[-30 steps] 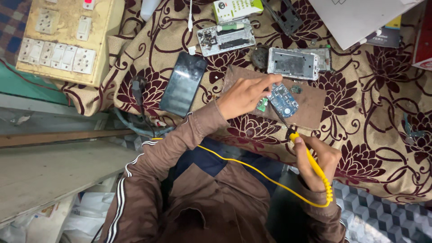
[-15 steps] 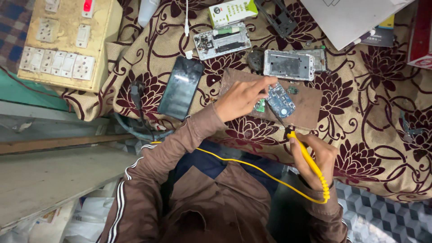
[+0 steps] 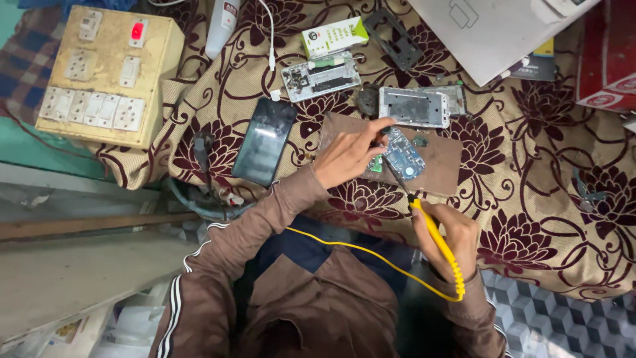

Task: The person uses a soldering iron to work on a small circuit board placed on a wooden board. They hold the board steady with one hand while applying the soldering iron with the other, focusing on specific points on the board. The workspace contains various disassembled phone parts and tools.

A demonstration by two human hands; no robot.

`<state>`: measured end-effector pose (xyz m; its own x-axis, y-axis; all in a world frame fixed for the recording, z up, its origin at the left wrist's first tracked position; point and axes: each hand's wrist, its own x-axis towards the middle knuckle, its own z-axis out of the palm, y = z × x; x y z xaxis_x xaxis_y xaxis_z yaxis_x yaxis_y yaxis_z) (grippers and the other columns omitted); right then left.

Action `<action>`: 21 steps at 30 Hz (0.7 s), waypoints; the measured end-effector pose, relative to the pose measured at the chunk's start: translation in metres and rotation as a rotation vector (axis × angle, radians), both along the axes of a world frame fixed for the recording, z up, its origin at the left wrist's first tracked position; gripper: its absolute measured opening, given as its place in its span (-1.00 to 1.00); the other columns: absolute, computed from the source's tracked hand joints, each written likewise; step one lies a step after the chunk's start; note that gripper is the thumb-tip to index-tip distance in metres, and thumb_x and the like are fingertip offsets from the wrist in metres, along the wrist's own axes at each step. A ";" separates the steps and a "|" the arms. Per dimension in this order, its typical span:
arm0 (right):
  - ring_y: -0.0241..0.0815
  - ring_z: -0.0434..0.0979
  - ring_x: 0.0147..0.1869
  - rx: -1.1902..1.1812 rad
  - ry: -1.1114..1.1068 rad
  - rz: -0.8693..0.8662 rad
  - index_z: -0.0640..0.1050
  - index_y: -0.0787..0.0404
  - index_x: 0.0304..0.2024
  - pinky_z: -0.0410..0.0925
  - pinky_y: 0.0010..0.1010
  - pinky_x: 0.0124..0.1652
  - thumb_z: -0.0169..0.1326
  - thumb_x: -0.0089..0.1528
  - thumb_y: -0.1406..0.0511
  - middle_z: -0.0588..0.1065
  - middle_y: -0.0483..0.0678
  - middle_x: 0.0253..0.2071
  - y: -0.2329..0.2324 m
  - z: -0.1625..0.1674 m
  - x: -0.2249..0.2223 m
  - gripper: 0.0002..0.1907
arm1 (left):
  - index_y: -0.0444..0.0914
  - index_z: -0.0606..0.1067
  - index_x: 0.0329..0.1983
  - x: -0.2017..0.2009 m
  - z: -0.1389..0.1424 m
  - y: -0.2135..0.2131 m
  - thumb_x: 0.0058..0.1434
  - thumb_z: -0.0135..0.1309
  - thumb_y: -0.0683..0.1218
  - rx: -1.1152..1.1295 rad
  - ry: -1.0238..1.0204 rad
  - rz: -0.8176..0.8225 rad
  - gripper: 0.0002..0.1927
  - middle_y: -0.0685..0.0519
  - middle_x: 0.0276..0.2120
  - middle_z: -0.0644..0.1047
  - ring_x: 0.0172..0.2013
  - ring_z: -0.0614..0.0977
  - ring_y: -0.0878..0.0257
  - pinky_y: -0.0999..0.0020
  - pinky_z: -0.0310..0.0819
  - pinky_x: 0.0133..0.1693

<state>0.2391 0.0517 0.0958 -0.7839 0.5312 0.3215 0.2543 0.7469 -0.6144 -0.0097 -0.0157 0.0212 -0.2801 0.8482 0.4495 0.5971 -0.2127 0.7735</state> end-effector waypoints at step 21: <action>-0.02 0.62 -0.38 0.000 0.004 0.024 0.60 0.46 -0.16 0.40 -0.34 -0.33 0.21 0.20 0.44 0.55 0.13 -0.42 -0.002 0.005 -0.001 -0.81 | -0.30 0.14 0.24 -0.006 -0.065 -0.020 0.37 0.13 -0.30 0.279 -0.011 0.151 -0.50 -0.09 -0.08 0.63 -0.13 0.75 0.07 0.28 0.70 -0.16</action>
